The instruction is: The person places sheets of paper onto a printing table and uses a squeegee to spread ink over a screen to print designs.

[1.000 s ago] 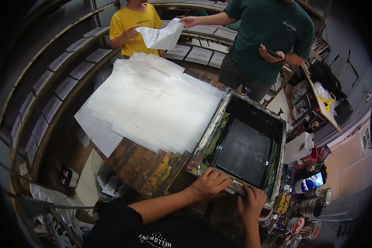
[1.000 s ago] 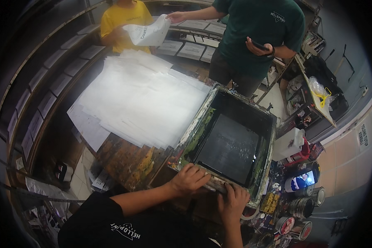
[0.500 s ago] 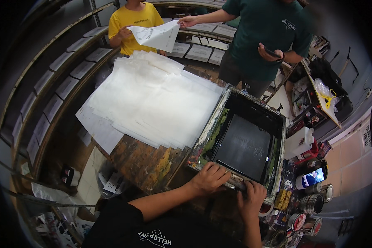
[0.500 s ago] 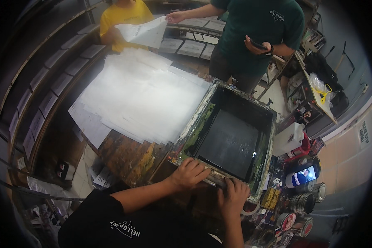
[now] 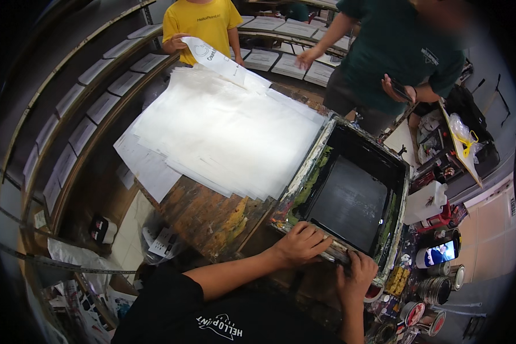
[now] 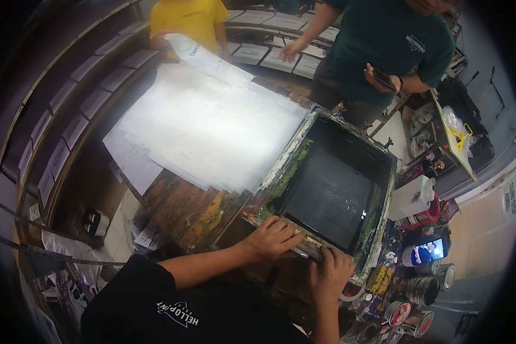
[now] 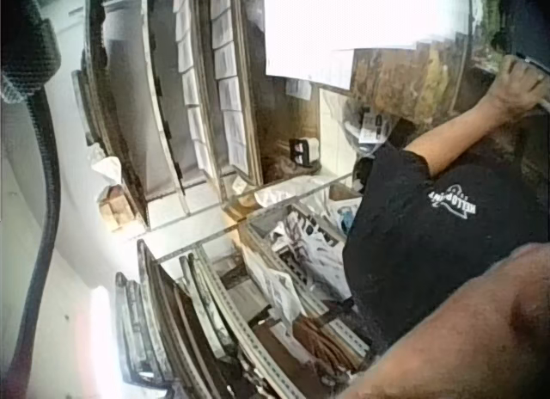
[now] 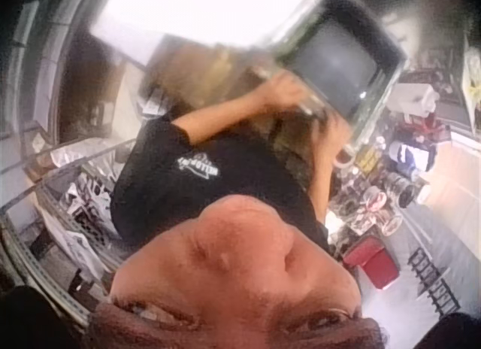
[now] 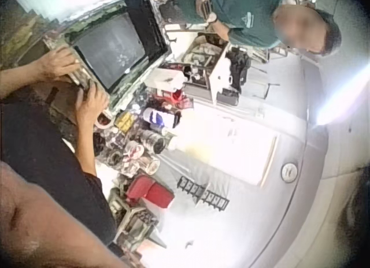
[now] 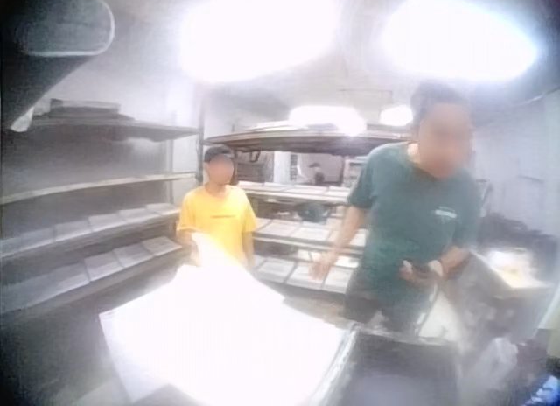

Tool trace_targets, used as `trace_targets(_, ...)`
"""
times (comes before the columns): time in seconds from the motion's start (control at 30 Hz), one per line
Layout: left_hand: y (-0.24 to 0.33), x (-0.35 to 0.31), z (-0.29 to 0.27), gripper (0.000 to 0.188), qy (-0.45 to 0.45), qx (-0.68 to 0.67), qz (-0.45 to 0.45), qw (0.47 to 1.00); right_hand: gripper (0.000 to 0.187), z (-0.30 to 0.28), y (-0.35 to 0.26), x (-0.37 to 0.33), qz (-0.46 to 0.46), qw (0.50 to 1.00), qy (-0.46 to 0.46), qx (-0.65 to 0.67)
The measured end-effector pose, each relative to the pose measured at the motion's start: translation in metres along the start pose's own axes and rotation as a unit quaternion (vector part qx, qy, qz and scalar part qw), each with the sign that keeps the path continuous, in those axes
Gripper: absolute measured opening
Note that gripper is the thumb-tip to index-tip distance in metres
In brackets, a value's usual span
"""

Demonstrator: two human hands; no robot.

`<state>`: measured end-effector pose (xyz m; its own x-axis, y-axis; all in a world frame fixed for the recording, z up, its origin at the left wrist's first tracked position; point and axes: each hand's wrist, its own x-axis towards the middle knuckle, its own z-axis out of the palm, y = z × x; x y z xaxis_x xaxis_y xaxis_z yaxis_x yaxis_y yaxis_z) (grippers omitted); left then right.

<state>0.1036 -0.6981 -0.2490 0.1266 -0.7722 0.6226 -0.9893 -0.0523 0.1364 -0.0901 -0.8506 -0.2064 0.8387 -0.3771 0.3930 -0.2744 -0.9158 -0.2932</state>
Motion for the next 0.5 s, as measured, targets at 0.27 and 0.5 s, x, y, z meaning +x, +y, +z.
trace_targets(0.27, 0.0003, -0.0006, 0.0024, 0.068, -0.008, -0.007, -0.005, 1.0, 0.054, -0.0014, -0.0006, -0.0016, 0.009, 1.0, -0.001, 0.001)
trace_targets(0.5, 0.0005, 0.0014, -0.0013, 0.068, -0.007, -0.003, -0.006, 1.0, 0.056, -0.0017, -0.0008, -0.0009, 0.004, 1.0, -0.01, -0.011)
